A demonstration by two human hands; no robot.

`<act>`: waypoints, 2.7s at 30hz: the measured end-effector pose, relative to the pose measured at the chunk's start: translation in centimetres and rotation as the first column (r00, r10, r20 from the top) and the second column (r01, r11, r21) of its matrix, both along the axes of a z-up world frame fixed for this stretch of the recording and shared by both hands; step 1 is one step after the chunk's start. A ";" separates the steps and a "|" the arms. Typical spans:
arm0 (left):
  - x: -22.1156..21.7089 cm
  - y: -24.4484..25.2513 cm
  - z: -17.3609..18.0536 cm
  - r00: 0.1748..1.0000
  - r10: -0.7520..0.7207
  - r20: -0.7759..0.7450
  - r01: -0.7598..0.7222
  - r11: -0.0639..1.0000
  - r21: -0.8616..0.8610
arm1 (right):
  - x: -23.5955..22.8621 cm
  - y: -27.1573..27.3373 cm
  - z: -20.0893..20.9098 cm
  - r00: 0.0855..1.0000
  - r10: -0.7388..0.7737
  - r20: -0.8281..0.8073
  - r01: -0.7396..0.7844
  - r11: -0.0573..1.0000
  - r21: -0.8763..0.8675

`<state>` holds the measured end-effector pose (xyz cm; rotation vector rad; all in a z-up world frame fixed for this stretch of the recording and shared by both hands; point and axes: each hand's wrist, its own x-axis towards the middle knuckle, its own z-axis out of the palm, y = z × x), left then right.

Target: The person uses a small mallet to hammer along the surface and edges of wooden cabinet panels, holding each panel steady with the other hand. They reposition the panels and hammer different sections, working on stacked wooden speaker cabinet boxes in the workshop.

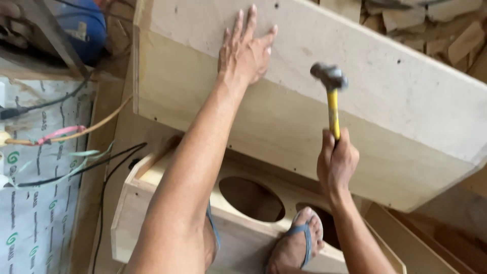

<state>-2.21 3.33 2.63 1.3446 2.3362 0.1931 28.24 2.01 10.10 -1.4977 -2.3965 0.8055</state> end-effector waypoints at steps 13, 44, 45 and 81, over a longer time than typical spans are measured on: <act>1.2 -1.1 -0.5 1.000 0.005 0.017 -0.005 1.000 -0.019 | 3.8 -4.9 -3.5 0.957 0.046 0.285 -0.079 0.991 0.104; -0.9 0.7 1.4 0.994 -0.080 0.078 0.096 0.968 -0.233 | -0.4 -0.3 -2.9 0.976 0.019 0.217 -0.004 0.998 -0.068; -1.1 0.2 1.0 0.993 -0.081 0.083 0.099 0.965 -0.241 | -0.5 -0.4 -2.6 0.975 0.020 0.221 -0.003 0.997 -0.077; 7.3 -21.8 3.1 -0.566 0.484 0.668 -0.731 0.082 -0.678 | -3.9 3.6 3.2 0.616 0.221 0.756 0.042 0.949 -0.312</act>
